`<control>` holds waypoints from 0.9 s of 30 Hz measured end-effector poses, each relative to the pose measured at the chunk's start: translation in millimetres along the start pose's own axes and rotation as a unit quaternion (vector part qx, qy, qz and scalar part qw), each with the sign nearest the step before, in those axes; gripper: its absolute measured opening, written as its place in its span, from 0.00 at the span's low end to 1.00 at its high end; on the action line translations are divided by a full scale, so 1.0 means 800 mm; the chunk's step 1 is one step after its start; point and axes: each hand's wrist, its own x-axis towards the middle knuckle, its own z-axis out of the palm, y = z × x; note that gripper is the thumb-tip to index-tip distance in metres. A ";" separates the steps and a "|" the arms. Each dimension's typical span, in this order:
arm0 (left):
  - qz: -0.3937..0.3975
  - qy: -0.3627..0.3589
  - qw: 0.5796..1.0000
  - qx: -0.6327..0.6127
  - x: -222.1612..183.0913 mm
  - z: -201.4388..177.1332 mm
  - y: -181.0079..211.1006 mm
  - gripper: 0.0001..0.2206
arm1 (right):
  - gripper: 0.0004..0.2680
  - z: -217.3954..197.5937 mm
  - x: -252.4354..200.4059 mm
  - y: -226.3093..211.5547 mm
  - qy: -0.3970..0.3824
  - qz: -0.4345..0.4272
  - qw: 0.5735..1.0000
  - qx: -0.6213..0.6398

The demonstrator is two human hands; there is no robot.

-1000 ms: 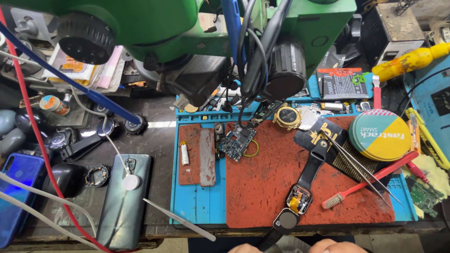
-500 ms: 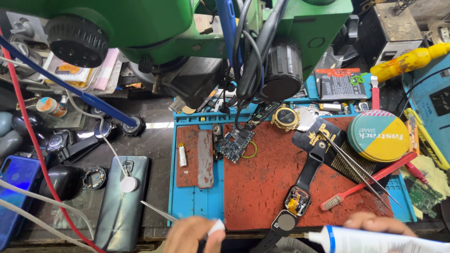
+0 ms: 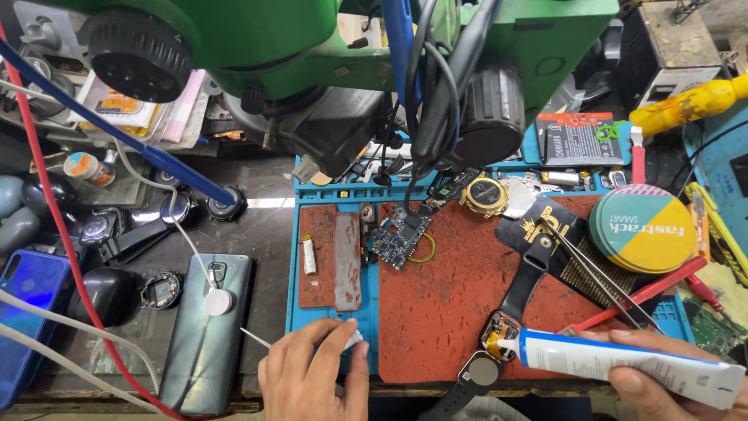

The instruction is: The person uses tweezers to position a component inside a smartwatch and applies adhesive from a tube to the edge of the casing before pressing the screen back into place.

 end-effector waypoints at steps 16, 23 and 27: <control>-0.026 -0.024 0.999 -0.001 0.002 0.000 0.001 0.13 | 0.10 0.024 -0.004 -0.044 0.028 0.044 0.997 0.058; -0.018 -0.012 1.000 -0.004 0.002 0.001 0.001 0.13 | 0.10 0.023 -0.001 -0.042 0.010 -0.035 0.999 0.035; -0.019 -0.010 1.000 -0.005 0.001 0.001 0.002 0.13 | 0.09 0.024 -0.002 -0.041 0.030 -0.037 0.999 0.003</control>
